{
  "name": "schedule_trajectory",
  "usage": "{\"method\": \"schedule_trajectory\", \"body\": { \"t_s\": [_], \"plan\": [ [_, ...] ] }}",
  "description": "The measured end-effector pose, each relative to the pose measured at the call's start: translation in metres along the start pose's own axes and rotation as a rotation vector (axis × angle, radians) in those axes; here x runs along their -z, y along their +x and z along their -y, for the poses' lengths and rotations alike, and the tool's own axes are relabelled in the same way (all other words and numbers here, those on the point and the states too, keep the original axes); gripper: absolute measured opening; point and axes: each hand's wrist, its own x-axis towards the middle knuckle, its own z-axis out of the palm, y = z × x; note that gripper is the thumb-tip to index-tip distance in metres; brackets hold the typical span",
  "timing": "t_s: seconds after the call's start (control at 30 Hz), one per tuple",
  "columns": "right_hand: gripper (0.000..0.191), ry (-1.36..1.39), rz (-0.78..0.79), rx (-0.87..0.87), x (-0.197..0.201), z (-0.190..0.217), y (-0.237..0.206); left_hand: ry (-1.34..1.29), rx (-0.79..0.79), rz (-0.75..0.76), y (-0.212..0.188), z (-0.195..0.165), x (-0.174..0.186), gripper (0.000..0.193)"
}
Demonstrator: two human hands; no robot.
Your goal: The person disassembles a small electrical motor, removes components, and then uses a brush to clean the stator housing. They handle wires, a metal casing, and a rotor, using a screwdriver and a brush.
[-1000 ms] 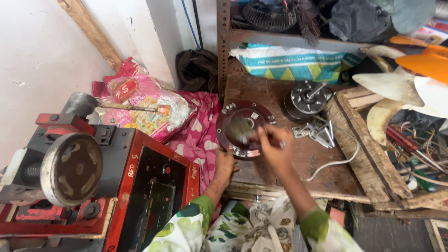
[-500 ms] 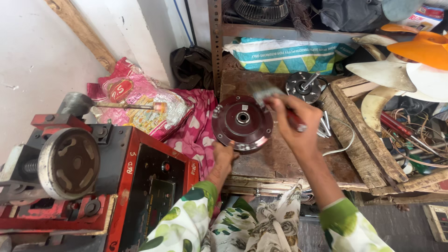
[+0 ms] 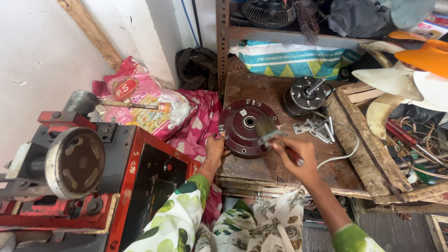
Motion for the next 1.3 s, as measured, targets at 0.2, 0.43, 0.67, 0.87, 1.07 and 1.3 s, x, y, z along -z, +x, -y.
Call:
{"method": "schedule_trajectory", "body": {
  "t_s": [0.2,0.43,0.67,0.87,1.07,1.3],
  "plan": [
    [0.024,0.62,-0.042,-0.138,0.043,0.005,0.015,0.063,0.071,0.003,-0.003,-0.008,-0.005,0.041],
    [0.027,1.13,-0.18,-0.002,-0.002,0.038,0.081,-0.236,0.169,0.175,-0.026,0.022,-0.014,0.047],
    [0.037,0.746,-0.227,-0.034,-0.072,0.006,0.035,-0.207,0.187,0.164,-0.033,0.036,-0.021,0.062],
    [0.034,0.776,-0.259,-0.21,-0.036,-0.033,0.008,-0.139,0.161,0.139,-0.031,0.043,-0.024,0.054],
    [0.036,0.551,-0.237,-0.215,0.021,-0.037,0.035,-0.079,0.162,0.149,-0.033,0.038,-0.023,0.057],
    [0.011,-0.004,-0.187,0.161,0.034,0.005,0.066,-0.068,0.144,0.128,-0.039,0.032,-0.027,0.062]
  ]
}}
